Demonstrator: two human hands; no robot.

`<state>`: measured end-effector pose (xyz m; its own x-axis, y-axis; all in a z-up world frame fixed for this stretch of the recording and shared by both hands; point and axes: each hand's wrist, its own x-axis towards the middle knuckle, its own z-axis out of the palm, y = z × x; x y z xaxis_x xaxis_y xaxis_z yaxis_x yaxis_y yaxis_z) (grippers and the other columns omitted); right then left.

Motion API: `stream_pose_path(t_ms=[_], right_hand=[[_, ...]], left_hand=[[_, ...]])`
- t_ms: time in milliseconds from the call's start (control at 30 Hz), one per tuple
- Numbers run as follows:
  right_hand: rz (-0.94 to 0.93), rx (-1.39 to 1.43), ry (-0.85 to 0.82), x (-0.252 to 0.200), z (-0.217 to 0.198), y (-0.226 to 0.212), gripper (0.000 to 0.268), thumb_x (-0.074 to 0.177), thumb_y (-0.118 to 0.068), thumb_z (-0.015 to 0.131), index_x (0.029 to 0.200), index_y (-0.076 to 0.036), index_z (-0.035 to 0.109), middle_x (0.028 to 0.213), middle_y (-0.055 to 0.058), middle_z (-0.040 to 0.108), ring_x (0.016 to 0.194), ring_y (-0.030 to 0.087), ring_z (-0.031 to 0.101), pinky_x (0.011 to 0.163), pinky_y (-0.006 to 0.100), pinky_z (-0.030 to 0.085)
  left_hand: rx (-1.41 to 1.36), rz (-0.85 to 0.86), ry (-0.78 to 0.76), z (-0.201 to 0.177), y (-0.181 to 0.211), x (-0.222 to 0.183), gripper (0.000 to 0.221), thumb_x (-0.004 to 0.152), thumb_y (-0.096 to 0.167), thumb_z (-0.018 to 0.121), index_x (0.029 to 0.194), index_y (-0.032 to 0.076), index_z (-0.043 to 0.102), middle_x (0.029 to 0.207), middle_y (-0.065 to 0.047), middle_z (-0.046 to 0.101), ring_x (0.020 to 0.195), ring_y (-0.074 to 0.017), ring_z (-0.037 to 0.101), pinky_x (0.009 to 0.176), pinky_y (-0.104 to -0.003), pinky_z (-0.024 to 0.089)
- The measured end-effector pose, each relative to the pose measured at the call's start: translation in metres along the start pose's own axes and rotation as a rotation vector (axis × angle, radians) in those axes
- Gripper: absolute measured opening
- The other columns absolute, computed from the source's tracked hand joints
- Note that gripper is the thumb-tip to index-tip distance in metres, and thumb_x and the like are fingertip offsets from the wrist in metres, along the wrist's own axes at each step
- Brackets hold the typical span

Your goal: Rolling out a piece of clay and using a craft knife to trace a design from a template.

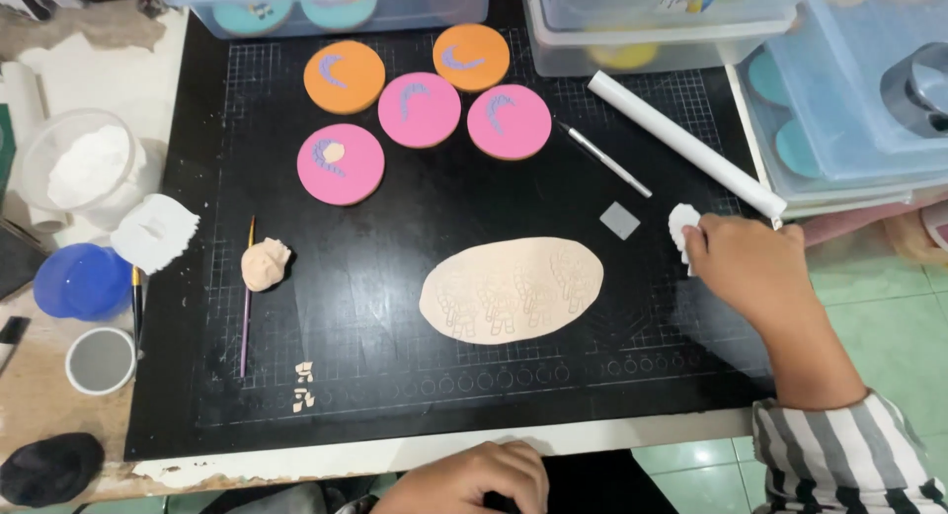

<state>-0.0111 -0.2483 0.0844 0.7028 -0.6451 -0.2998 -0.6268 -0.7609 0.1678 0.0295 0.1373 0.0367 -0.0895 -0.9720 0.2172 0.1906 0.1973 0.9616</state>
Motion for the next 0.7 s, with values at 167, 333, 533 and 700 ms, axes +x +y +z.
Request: stream_pose_path(t_ms=[167, 333, 533, 700], right_hand=[[-0.073, -0.090, 0.139, 0.024, 0.016, 0.013, 0.051, 0.109, -0.055, 0.036, 0.106, -0.017, 0.069, 0.096, 0.002, 0.078, 0.091, 0.028, 0.074, 0.084, 0.051, 0.050], [-0.389, 0.277, 0.260, 0.042, -0.030, -0.015, 0.035, 0.102, -0.028, 0.056, 0.128, -0.007, 0.067, 0.125, 0.014, 0.071, 0.106, 0.036, 0.069, 0.092, 0.050, 0.054], [-0.373, 0.129, 0.146, 0.091, -0.019, -0.055, 0.039, 0.105, -0.025, 0.058, 0.139, -0.006, 0.065, 0.116, 0.017, 0.074, 0.108, 0.031, 0.075, 0.089, 0.041, 0.061], [-0.417, 0.217, 0.162, 0.114, -0.004, -0.057, 0.021, 0.100, -0.020, 0.062, 0.111, -0.003, 0.067, 0.101, 0.016, 0.071, 0.094, 0.035, 0.068, 0.082, 0.047, 0.053]], left_hand=[[0.079, -0.010, -0.023, -0.003, 0.014, 0.022, 0.035, 0.110, 0.052, 0.049, 0.112, 0.020, 0.062, 0.109, 0.002, 0.061, 0.105, -0.0163, 0.059, 0.116, -0.037, 0.045], [0.122, -0.026, -0.049, -0.003, 0.014, 0.045, 0.033, 0.110, 0.045, 0.047, 0.121, 0.016, 0.059, 0.119, -0.003, 0.061, 0.116, -0.0208, 0.058, 0.118, -0.039, 0.045], [0.132, -0.116, -0.057, -0.008, 0.011, 0.050, 0.033, 0.111, 0.035, 0.046, 0.133, 0.012, 0.056, 0.134, -0.009, 0.060, 0.130, -0.0267, 0.057, 0.121, -0.040, 0.045], [-0.111, -0.297, 0.034, -0.014, -0.007, 0.050, 0.031, 0.107, 0.037, 0.056, 0.130, 0.016, 0.062, 0.130, -0.002, 0.065, 0.118, -0.0139, 0.063, 0.106, -0.027, 0.049]])
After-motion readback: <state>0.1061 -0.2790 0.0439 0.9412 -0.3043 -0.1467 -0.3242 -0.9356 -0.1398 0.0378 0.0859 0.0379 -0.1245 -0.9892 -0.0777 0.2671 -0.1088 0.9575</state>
